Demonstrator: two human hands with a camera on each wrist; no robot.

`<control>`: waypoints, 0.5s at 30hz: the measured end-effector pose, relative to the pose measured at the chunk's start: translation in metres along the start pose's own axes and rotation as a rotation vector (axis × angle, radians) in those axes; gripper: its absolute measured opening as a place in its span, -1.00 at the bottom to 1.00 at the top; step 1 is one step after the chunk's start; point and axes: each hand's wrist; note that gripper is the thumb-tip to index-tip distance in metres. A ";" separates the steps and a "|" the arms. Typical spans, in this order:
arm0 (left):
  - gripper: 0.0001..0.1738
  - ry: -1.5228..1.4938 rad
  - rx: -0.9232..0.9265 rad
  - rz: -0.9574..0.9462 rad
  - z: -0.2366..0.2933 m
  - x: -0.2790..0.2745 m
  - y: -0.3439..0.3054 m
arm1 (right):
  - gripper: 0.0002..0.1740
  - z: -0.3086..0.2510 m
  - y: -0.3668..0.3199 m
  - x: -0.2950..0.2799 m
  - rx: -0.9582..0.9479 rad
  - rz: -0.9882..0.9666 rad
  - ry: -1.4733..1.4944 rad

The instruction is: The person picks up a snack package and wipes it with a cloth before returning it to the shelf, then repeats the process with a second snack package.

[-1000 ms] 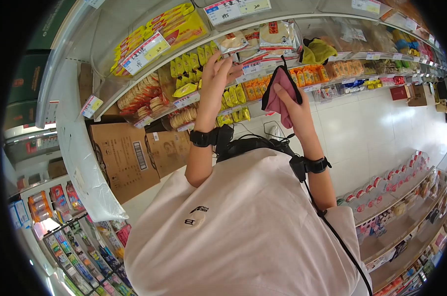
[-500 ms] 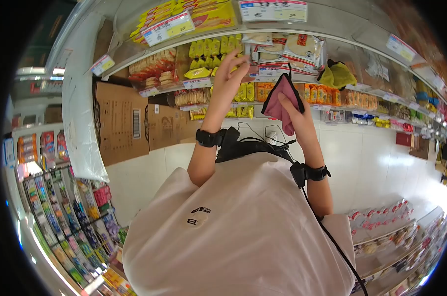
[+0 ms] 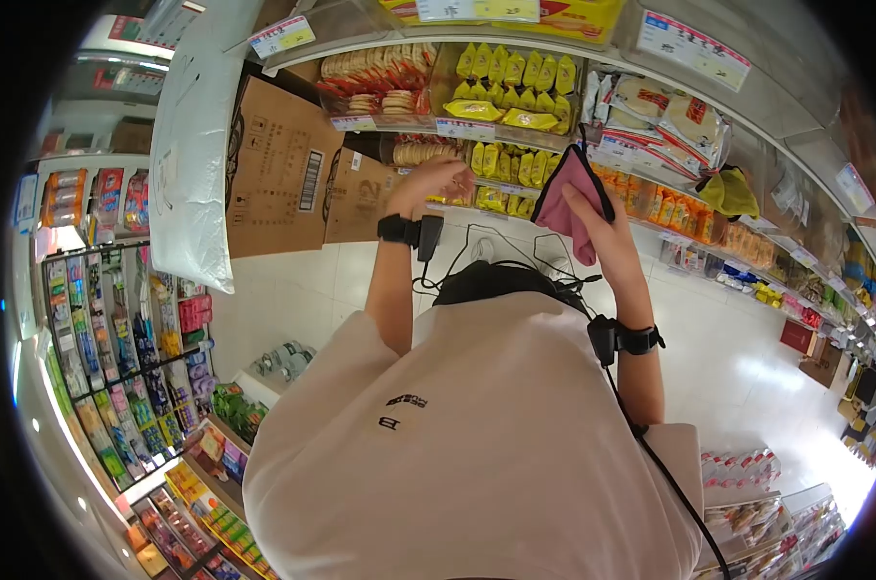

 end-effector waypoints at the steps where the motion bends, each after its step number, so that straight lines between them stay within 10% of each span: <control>1: -0.60 -0.061 -0.003 0.036 -0.003 -0.008 0.011 | -0.54 0.001 -0.003 0.007 -0.007 0.025 0.008; 10: -0.82 -0.360 0.192 0.640 -0.096 -0.026 0.167 | -0.61 0.007 -0.044 0.056 0.066 0.110 -0.068; 15: -0.85 0.247 0.221 0.638 -0.100 -0.028 0.223 | -0.67 0.044 -0.076 0.074 0.103 0.337 -0.021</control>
Point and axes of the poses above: each hand's wrist, its own y-axis towards the middle knuckle, its own x-axis out of the palm, z = x × y, and after that the axes turned 15 degrees about z, right-handed
